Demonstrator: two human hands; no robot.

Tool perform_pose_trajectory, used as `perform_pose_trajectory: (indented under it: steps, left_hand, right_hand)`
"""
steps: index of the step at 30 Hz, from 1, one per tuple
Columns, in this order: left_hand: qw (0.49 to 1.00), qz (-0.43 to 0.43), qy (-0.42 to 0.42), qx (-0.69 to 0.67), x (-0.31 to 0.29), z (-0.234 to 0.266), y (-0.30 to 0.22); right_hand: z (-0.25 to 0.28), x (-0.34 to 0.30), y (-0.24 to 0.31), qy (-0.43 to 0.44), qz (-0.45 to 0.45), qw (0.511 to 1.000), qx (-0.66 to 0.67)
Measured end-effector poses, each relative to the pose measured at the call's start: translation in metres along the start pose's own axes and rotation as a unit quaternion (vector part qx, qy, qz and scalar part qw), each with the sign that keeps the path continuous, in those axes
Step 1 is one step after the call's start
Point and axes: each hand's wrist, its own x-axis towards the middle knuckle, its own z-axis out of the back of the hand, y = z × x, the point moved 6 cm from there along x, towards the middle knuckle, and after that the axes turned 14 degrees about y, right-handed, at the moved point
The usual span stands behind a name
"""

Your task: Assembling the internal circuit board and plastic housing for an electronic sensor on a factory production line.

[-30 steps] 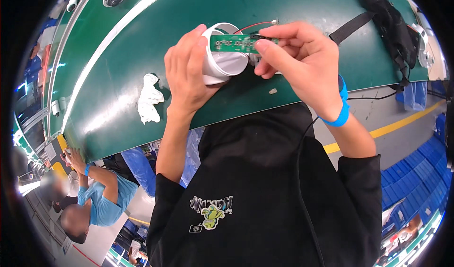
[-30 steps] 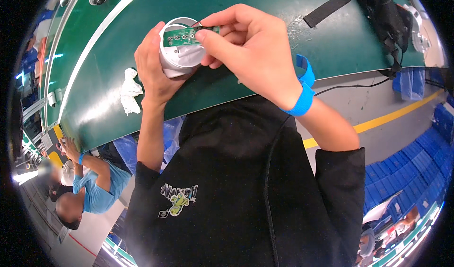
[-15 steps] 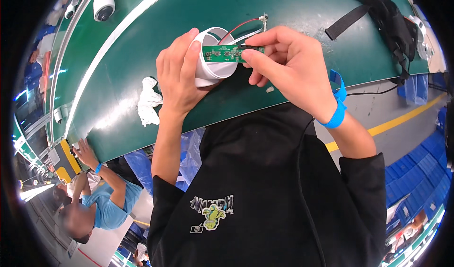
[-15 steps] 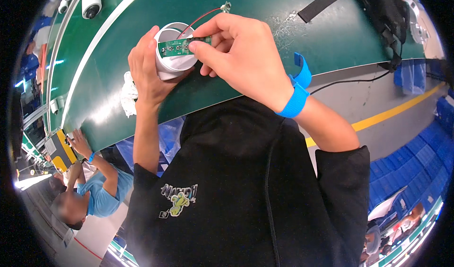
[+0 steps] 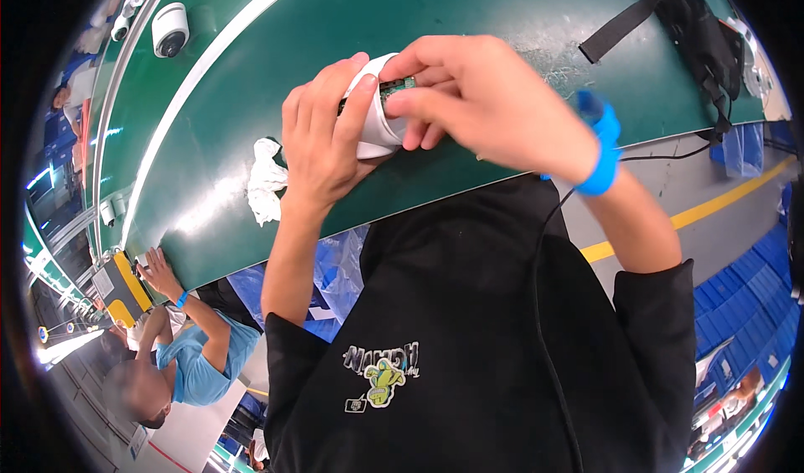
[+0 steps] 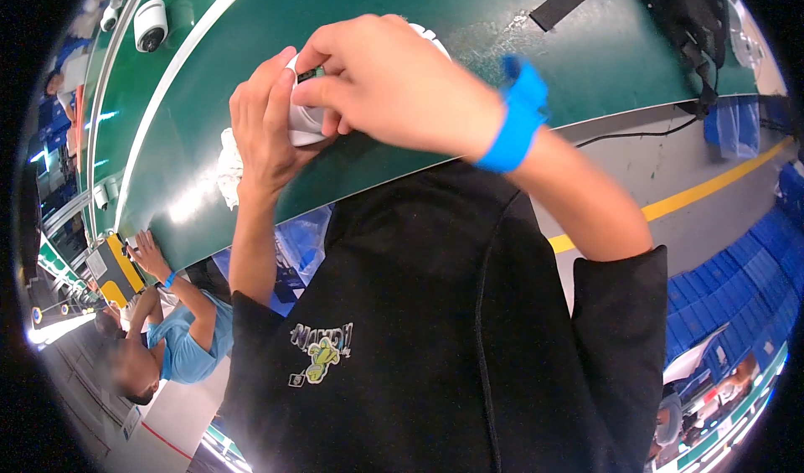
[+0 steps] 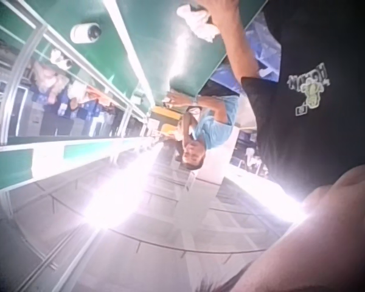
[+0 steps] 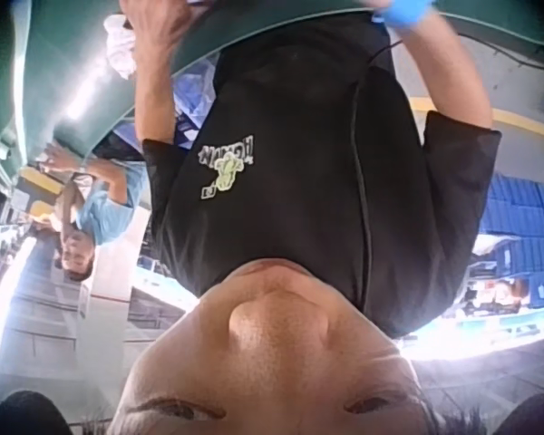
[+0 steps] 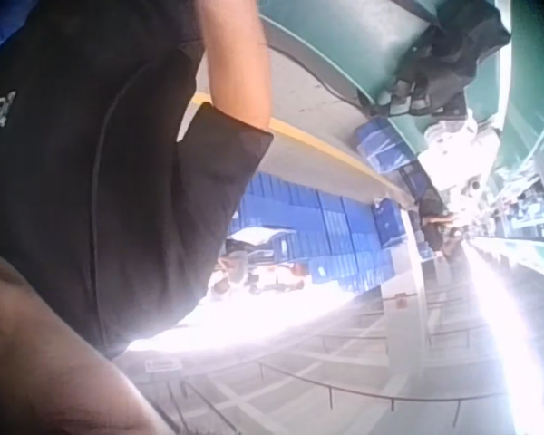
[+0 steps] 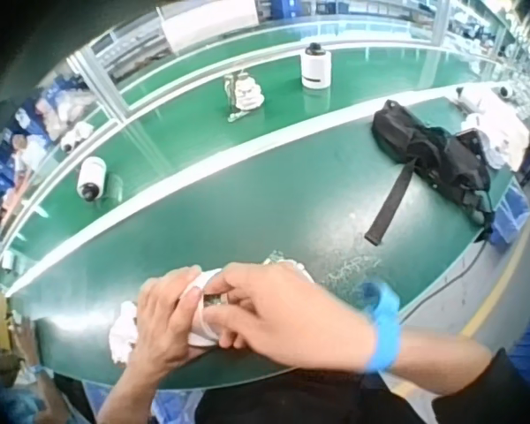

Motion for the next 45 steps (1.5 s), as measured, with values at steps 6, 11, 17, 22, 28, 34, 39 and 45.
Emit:
perform_pose_trajectory:
  steps: [6,11,17,22,28,34,39,45]
  left_hand:
    - [0.997,0.039,0.048,-0.040,0.007,0.008,-0.001]
    - [0.968,0.115,0.200,-0.096,0.018,0.009,0.001]
    - [0.937,0.164,0.270,-0.152,0.022,0.009,0.010]
    - [0.908,0.189,0.325,-0.185,0.024,0.003,0.012]
    - [0.922,0.166,0.305,-0.171,0.016,0.003,0.010]
    - [0.946,0.175,0.221,-0.160,-0.002,0.008,0.010]
    - [0.978,0.108,0.092,-0.152,-0.007,0.015,0.004]
    - [0.970,0.110,0.164,-0.142,0.002,0.013,-0.003]
  right_hand:
    - [0.024,0.006,0.013,0.034,-0.106,0.975,-0.192]
    - [0.042,0.036,0.020,0.048,0.012,0.916,-0.398]
    - [0.087,0.047,-0.001,0.005,0.053,0.893,-0.448]
    - [0.063,0.079,-0.026,0.243,-0.079,0.911,-0.324]
    - [0.036,0.116,-0.034,0.352,-0.039,0.893,-0.278]
    - [0.062,0.062,0.031,0.076,0.091,0.969,-0.217]
    - [0.034,0.007,0.040,0.002,0.136,0.981,-0.139]
    - [0.019,-0.029,0.030,-0.128,0.219,0.955,-0.156]
